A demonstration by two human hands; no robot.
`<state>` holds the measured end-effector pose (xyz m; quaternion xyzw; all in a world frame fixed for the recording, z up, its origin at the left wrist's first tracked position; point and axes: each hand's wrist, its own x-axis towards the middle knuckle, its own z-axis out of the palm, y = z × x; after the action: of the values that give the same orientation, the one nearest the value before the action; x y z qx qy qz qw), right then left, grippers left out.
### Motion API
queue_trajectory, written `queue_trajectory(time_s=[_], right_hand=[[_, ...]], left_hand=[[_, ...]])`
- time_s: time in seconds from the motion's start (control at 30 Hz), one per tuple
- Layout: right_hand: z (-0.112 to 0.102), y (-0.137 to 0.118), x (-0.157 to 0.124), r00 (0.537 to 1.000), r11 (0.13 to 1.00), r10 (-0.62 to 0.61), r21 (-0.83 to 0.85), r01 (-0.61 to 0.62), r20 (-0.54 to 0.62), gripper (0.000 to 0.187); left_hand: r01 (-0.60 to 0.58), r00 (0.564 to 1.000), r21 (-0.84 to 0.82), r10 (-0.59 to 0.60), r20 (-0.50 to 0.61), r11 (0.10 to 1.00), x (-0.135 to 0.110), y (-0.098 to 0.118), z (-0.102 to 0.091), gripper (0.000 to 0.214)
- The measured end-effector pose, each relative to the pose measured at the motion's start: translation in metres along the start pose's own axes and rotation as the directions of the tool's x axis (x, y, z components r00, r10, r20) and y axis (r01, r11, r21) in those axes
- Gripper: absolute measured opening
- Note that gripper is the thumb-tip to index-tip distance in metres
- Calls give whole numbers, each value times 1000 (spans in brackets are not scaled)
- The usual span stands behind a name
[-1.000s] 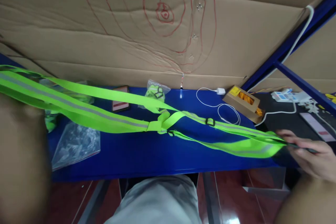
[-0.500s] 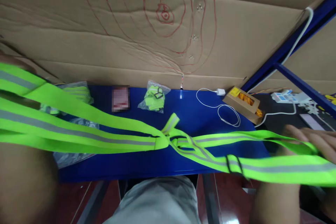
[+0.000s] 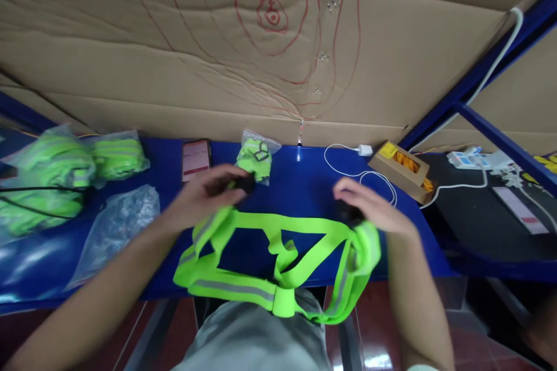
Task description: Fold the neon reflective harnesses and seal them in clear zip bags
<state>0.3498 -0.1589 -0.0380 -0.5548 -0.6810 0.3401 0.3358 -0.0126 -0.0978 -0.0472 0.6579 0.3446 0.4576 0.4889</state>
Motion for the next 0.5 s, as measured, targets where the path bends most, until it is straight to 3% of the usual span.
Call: queue_trajectory(time_s=[0.03, 0.1, 0.23, 0.37, 0.5], right_hand=[[21, -8, 11, 977, 1000, -17, 26, 12, 213, 38], [54, -15, 29, 915, 993, -73, 113, 30, 396, 36], [86, -5, 44, 915, 965, -130, 262, 27, 383, 34], [93, 7, 40, 915, 950, -116, 313, -12, 387, 30], [96, 10, 37, 890, 967, -85, 254, -35, 448, 29]], left_hand=[[27, 992, 118, -42, 123, 993, -1, -5, 13, 30], [35, 953, 258, -110, 283, 965, -2, -15, 29, 31], [23, 912, 315, -150, 383, 949, -2, -30, 31, 34], [24, 886, 295, -157, 436, 955, -2, -40, 22, 38], [18, 844, 285, -168, 509, 958, -3, -43, 18, 35]])
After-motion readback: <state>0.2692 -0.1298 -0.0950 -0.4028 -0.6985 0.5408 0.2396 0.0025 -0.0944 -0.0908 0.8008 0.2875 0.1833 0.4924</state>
